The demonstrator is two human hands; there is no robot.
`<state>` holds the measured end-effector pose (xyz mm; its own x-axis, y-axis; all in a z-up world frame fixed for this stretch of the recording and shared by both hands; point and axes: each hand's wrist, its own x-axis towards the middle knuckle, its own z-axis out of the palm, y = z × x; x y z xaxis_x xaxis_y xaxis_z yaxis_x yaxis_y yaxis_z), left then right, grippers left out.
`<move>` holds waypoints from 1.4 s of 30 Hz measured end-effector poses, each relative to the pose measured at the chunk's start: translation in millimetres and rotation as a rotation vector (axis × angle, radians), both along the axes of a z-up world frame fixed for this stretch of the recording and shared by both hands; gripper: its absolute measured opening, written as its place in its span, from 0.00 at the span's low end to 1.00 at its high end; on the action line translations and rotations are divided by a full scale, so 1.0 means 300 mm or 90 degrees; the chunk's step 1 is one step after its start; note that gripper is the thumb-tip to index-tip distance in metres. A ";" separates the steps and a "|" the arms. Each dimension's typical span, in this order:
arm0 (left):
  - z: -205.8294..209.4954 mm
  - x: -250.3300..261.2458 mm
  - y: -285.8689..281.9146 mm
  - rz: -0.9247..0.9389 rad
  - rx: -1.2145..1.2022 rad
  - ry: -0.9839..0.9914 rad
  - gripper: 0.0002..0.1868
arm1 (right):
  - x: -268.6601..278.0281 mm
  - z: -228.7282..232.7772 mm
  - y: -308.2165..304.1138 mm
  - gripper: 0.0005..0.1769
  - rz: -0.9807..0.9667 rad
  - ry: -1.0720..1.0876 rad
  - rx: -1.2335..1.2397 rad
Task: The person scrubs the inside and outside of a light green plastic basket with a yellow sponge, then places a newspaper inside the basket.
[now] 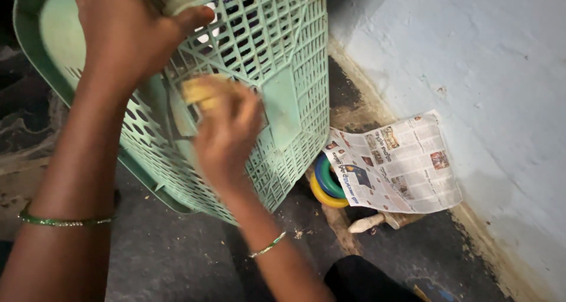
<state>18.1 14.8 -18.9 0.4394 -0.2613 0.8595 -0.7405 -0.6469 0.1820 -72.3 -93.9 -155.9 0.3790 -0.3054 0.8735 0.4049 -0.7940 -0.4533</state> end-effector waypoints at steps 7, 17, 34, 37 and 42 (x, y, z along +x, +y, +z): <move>0.017 -0.029 0.003 -0.007 -0.023 0.069 0.22 | 0.144 -0.313 -0.538 0.22 -0.244 0.183 0.304; 0.000 0.000 -0.014 0.012 0.012 -0.065 0.21 | 0.214 0.094 -0.069 0.21 0.021 -0.023 0.117; 0.009 -0.017 0.033 -0.007 -0.005 0.022 0.22 | 0.317 -0.484 -0.787 0.23 -0.382 0.235 0.220; 0.009 -0.028 0.069 0.006 -0.029 0.073 0.22 | 0.200 -0.682 -0.780 0.27 -0.320 0.349 0.376; 0.025 -0.054 0.075 0.012 -0.112 0.208 0.23 | 0.062 -0.787 -0.663 0.28 -0.287 0.239 0.333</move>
